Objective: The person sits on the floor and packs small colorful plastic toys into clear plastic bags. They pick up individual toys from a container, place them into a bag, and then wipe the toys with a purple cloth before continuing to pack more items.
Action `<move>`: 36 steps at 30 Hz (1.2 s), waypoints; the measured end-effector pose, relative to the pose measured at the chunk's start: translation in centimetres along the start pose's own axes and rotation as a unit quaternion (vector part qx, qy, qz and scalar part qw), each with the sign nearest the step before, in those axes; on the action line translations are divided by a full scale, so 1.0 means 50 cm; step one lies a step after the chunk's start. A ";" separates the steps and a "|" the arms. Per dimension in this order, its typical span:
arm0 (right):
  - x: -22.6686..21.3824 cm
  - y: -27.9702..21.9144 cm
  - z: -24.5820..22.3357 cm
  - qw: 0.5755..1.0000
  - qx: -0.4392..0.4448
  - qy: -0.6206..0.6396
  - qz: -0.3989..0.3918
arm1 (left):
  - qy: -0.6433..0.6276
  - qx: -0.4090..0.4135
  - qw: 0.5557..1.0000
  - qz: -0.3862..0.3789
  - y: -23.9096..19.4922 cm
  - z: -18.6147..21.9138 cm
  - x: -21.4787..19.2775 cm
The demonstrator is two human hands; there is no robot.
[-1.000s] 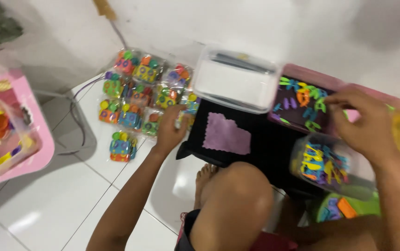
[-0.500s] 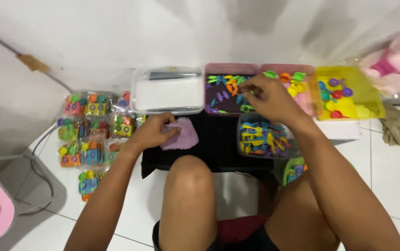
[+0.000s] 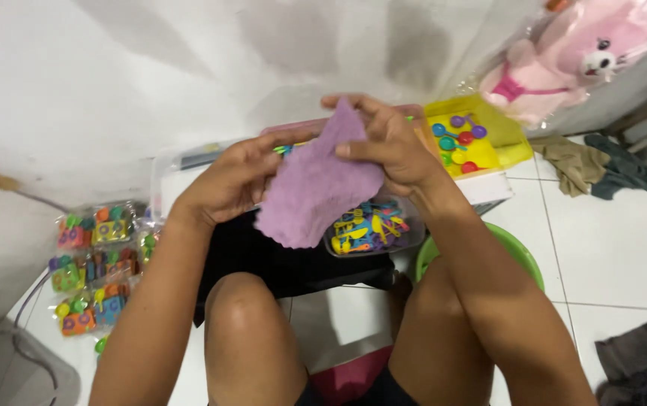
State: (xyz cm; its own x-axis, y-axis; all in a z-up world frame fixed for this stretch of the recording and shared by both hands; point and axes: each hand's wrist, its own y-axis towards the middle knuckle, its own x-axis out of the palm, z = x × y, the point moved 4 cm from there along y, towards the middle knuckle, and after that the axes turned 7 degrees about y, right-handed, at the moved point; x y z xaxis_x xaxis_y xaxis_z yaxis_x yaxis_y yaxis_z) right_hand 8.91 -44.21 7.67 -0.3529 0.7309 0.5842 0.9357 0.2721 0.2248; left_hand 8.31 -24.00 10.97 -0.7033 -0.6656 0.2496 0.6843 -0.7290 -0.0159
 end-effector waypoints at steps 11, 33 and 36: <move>-0.129 -0.054 -0.082 0.955 -0.101 -0.085 0.265 | -0.407 0.056 0.910 -0.048 0.132 -0.157 0.123; -0.847 -0.739 0.368 0.666 0.257 -0.565 0.414 | 0.661 0.149 0.732 0.068 0.121 -0.293 -0.080; -0.794 -0.712 0.355 0.638 0.370 -0.579 0.348 | 0.661 0.125 0.734 0.093 0.102 -0.286 -0.095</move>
State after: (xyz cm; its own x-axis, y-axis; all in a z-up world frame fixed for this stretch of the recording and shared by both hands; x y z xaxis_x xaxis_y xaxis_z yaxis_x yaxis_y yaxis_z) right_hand -10.31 -71.81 -37.39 -0.0112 0.6910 -0.7228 0.7613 -0.4628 -0.4542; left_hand 12.36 -26.84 -4.15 -0.0528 -0.4436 -0.8947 0.6891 -0.6646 0.2889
